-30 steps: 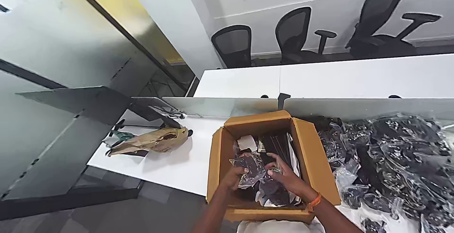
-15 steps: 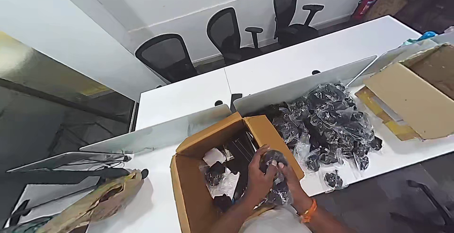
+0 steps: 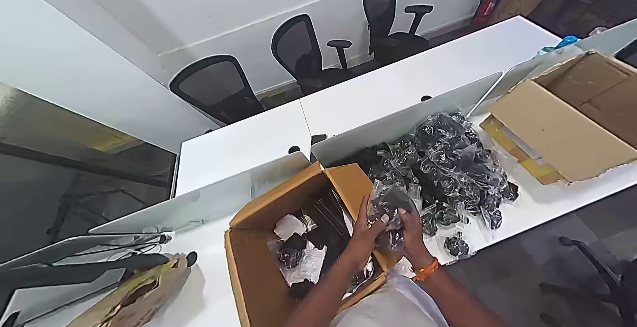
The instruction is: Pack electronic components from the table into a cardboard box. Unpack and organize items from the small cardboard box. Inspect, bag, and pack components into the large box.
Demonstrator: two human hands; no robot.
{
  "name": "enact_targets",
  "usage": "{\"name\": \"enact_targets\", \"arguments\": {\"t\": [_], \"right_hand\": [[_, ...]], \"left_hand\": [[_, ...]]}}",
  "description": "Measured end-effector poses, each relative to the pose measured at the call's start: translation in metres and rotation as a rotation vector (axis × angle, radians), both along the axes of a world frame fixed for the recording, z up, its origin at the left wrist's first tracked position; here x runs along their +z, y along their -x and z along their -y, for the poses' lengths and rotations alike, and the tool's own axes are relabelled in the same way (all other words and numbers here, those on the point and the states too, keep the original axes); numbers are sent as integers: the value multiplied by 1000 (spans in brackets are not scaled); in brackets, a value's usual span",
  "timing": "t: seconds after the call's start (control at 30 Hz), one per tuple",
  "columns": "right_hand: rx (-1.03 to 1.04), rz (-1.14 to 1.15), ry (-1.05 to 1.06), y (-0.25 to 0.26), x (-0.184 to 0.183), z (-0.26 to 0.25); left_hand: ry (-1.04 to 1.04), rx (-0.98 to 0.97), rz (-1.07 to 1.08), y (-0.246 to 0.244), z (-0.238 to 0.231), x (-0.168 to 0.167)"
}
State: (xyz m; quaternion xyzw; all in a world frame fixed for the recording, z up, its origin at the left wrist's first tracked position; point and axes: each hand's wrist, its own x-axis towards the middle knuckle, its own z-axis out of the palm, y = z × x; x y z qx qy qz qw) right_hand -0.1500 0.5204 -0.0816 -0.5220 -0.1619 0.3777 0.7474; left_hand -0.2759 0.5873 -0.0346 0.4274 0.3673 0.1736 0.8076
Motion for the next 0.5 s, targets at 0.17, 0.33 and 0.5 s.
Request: {"name": "enact_targets", "arguments": {"t": [0.17, 0.33, 0.5], "right_hand": [[286, 349, -81, -26, -8, 4], [184, -153, -133, -35, -10, 8], [66, -457, -405, -84, -29, -23]], "left_hand": [[-52, -35, 46, -6, -19, -19], [-104, -3, 115, -15, -22, -16], [-86, 55, 82, -32, -31, -27]]}}
